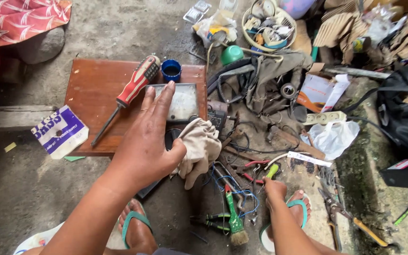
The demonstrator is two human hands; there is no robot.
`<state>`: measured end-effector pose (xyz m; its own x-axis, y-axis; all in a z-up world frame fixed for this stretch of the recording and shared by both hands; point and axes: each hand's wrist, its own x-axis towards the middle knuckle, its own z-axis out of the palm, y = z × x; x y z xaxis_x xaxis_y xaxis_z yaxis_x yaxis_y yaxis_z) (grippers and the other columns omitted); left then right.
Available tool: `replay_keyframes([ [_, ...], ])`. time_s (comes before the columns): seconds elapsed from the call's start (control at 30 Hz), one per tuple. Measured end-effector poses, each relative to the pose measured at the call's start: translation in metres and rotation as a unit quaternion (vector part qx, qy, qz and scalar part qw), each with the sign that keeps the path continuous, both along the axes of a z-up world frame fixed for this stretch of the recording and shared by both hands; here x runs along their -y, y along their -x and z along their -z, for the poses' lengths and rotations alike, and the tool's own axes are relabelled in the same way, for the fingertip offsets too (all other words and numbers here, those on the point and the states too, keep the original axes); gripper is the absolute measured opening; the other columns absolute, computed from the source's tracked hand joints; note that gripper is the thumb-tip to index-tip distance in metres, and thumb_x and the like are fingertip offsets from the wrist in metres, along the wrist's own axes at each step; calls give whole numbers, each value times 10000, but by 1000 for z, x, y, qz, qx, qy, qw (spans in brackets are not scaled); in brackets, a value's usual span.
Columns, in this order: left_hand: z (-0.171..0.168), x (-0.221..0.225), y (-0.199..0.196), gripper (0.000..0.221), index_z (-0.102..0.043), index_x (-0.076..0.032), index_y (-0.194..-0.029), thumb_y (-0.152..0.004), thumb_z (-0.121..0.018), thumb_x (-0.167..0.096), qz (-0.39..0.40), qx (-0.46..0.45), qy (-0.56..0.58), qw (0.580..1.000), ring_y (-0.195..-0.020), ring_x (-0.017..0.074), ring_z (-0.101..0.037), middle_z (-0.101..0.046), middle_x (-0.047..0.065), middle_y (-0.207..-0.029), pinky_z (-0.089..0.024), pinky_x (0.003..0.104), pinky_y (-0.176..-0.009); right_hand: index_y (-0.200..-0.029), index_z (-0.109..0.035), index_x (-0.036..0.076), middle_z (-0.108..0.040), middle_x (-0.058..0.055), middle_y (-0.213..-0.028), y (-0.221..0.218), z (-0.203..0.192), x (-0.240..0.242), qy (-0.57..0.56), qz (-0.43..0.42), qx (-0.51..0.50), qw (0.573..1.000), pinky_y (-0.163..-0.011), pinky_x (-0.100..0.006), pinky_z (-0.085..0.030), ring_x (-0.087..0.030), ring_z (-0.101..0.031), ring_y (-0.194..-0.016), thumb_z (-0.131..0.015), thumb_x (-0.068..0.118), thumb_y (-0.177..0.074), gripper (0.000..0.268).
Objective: The person is cleaning and inspecting an electronic device, using a screwdriver to disassemble parts and a brush/cloth to remove dust.
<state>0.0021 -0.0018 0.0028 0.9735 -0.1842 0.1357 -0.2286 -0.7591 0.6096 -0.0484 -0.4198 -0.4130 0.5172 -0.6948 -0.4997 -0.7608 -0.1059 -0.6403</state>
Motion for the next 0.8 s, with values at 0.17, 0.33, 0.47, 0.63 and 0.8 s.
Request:
replay_keyframes([
  [0.17, 5, 11, -5, 971, -219, -59, -1604, -725, -619, -160, 17, 9, 14, 1000, -1554, 476, -106, -273, 270, -1651, -319, 577, -1105, -909, -567, 84, -586, -30, -681, -61, -99, 2, -64, 46, 258, 963, -412, -266, -393, -116, -502, -481, -679, 238, -1032, 226],
  [0.33, 1, 3, -2, 965, -210, -80, -1606, -723, -589, -164, 7, 5, 19, 1000, -1567, 446, -77, -316, 209, -1659, -369, 558, -1084, -1135, -468, 83, -593, -35, -911, -82, -291, -102, -279, 21, 497, 822, -543, -226, -501, -127, -624, -709, -616, 60, -972, 221],
  [0.47, 4, 1, -1, 1003, -192, -104, -1614, -698, -595, -178, -2, -8, 11, 1000, -1575, 430, -78, -328, 199, -1658, -409, 566, -1037, -1056, -567, 19, -706, -151, -904, -48, -381, -178, -276, -240, 521, 771, -632, -252, -589, -185, -676, -673, -581, -59, -899, 176],
  [0.63, 3, 0, 0, 990, -204, -98, -1607, -706, -603, -188, -2, 11, 1, 1000, -1575, 421, -91, -325, 171, -1665, -424, 575, -1026, -1027, -633, -5, -715, -103, -957, -21, -385, -217, -174, -337, 437, 815, -704, -242, -588, -138, -678, -770, -709, -41, -885, 165],
  [0.8, 11, -17, 1, 1044, -149, -101, -1627, -771, -702, -331, 85, 4, 23, 996, -1564, 476, 30, -126, 223, -1713, -255, 626, -1142, -1051, -643, -24, -722, -127, -981, -20, -371, -224, -224, -289, 434, 823, -708, -271, -627, -173, -716, -821, -684, -53, -904, 156],
])
